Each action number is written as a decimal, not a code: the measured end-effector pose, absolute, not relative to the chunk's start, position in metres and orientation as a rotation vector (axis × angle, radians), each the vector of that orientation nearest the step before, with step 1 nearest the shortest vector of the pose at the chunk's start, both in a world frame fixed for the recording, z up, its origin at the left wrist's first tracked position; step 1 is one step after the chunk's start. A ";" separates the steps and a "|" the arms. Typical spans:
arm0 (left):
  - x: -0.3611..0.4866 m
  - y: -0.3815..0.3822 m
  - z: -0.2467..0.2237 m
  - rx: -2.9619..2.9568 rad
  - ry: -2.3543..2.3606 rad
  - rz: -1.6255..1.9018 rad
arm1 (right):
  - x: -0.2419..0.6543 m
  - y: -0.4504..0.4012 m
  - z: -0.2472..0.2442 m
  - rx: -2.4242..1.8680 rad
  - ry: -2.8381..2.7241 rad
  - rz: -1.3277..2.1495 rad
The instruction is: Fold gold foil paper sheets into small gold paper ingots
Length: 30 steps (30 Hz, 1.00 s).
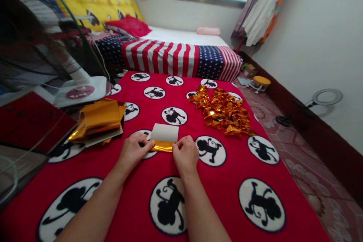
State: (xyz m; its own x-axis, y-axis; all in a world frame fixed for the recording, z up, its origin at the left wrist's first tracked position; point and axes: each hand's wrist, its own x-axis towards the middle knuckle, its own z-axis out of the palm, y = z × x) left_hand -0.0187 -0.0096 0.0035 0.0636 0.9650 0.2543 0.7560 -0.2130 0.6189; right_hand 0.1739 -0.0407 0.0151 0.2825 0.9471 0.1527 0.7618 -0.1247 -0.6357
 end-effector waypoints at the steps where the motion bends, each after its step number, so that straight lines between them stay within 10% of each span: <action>1: -0.019 -0.010 0.003 2.023 1.730 0.912 | 0.174 -0.041 0.015 -1.938 -1.530 0.381; 30: -0.019 -0.011 0.003 2.074 1.842 0.809 | 0.173 -0.039 0.015 -1.990 -1.516 0.384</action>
State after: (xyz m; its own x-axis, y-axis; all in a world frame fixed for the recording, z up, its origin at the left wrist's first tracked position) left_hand -0.0189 -0.0108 0.0030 0.0453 0.9705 0.2366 0.8308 -0.1681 0.5306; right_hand 0.1733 -0.0385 0.0151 0.3053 0.9438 0.1267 0.7700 -0.1664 -0.6159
